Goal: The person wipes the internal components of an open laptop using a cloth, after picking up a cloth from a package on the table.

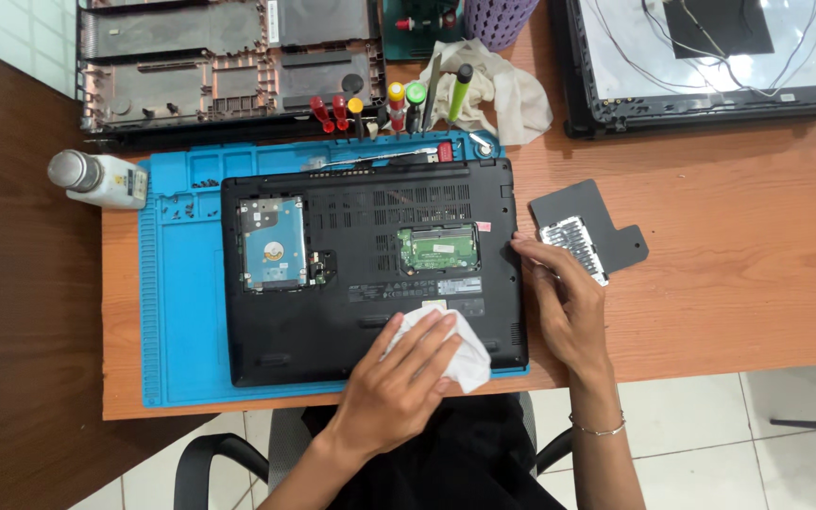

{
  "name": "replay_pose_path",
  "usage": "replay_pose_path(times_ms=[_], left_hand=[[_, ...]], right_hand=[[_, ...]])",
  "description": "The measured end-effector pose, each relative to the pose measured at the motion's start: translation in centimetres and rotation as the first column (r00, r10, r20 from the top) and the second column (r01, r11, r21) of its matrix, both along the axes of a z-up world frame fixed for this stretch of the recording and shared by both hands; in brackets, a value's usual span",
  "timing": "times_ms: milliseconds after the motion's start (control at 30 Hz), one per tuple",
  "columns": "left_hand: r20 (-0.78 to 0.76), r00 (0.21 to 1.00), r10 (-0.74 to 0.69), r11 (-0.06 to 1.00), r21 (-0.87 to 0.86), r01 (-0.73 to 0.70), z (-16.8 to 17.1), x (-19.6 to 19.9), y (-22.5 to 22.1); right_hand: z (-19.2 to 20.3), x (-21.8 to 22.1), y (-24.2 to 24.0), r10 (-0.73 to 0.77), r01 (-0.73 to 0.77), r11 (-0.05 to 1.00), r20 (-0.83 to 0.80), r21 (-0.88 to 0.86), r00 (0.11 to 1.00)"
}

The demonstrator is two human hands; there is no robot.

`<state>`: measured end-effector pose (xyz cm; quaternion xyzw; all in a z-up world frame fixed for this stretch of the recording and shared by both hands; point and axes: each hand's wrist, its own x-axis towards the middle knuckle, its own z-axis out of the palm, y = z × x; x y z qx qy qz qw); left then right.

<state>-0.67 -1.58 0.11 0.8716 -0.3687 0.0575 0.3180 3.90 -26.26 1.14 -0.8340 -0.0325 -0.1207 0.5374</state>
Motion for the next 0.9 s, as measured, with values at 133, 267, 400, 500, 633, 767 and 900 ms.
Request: replay_pose_path(times_ms=[133,267,400,500,633,767,900], left_hand=[[0.03,1.0,0.007,1.0,0.013,-0.007,-0.2,0.0,-0.4],[0.011,0.999,-0.05,0.998,0.026,0.05,-0.1,0.4,-2.7],[-0.007,0.999,-0.037,0.997,0.064,0.037,0.2,0.4,-4.2],[-0.005,0.999,0.038,0.995,0.094,-0.038,0.1,0.6,-3.8],[0.004,0.985,0.172,0.976,0.135,-0.171,-0.3,0.8,-2.4],[0.038,0.959,0.282,0.945,0.162,-0.284,-0.6,1.0,-0.9],[0.029,0.92,0.392,0.905,0.169,-0.391,-0.5,1.3,0.4]], right_hand=[[0.0,0.0,-0.1,0.001,-0.001,1.0,0.0,0.01,1.0],[-0.2,0.0,-0.1,-0.009,0.009,1.0,0.015,-0.022,1.0],[0.0,-0.1,0.0,-0.012,0.012,1.0,0.01,-0.017,1.0],[0.0,-0.1,0.2,-0.017,0.017,1.0,-0.001,-0.001,1.0],[0.1,-0.2,0.3,-0.012,0.012,1.0,0.003,-0.004,1.0],[0.1,-0.2,0.4,-0.017,0.017,0.999,0.006,-0.028,1.0],[0.0,-0.2,0.4,-0.037,0.038,0.997,0.003,-0.066,0.999]])
